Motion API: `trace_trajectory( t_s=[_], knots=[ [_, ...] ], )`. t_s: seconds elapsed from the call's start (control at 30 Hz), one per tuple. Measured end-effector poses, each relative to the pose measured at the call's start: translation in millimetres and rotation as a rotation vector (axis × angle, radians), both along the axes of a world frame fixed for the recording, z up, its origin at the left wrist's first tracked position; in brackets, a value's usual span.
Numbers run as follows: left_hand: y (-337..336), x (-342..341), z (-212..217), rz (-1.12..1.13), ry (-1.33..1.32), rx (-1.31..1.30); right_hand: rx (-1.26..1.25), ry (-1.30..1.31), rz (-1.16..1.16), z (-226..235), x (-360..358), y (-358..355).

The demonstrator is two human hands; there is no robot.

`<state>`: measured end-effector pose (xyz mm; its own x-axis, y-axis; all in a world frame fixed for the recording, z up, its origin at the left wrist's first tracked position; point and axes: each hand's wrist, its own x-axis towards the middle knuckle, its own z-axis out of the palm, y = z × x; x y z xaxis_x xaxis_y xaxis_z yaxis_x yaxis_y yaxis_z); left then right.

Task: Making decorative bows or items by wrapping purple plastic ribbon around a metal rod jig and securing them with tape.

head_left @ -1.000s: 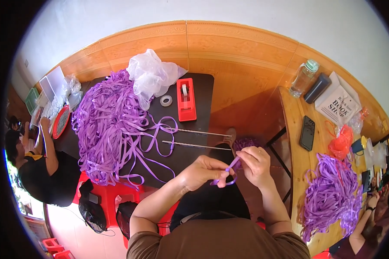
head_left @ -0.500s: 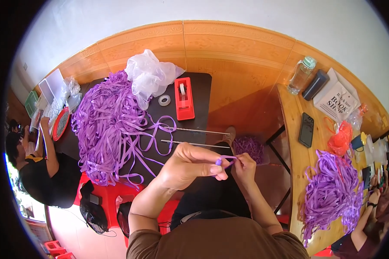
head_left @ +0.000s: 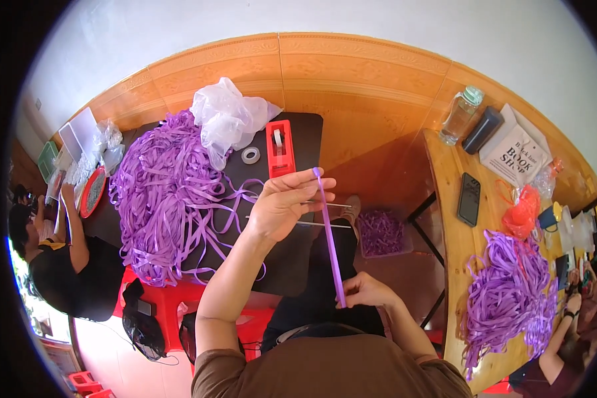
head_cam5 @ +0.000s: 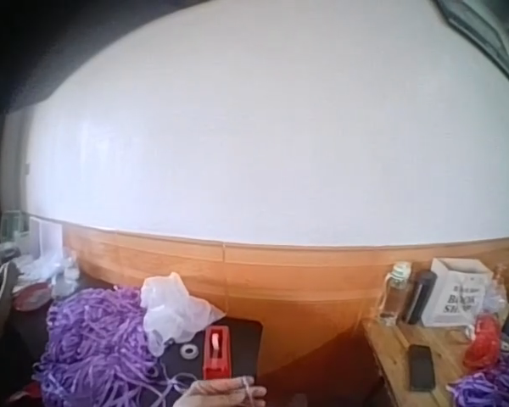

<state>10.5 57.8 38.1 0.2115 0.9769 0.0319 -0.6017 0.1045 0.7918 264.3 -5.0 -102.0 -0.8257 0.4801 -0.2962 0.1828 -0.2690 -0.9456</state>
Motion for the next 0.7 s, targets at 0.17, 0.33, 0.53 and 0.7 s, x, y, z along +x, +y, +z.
trace_trajectory(
  t_s=[0.17,0.33,0.53,0.7],
  knots=[
    [2,3,-7,-0.066,0.049,0.013,-0.173,0.094,0.106,7,-2,-9],
    [3,3,-10,-0.007,0.155,-0.003,-0.158,0.102,0.142,3,-7,-14],
    [1,4,-13,0.003,0.169,-0.048,0.211,-0.126,-0.097,-22,3,-10],
    [-15,18,-21,-0.061,0.115,-0.099,0.753,-0.586,-0.499,-34,24,2]
  ],
)
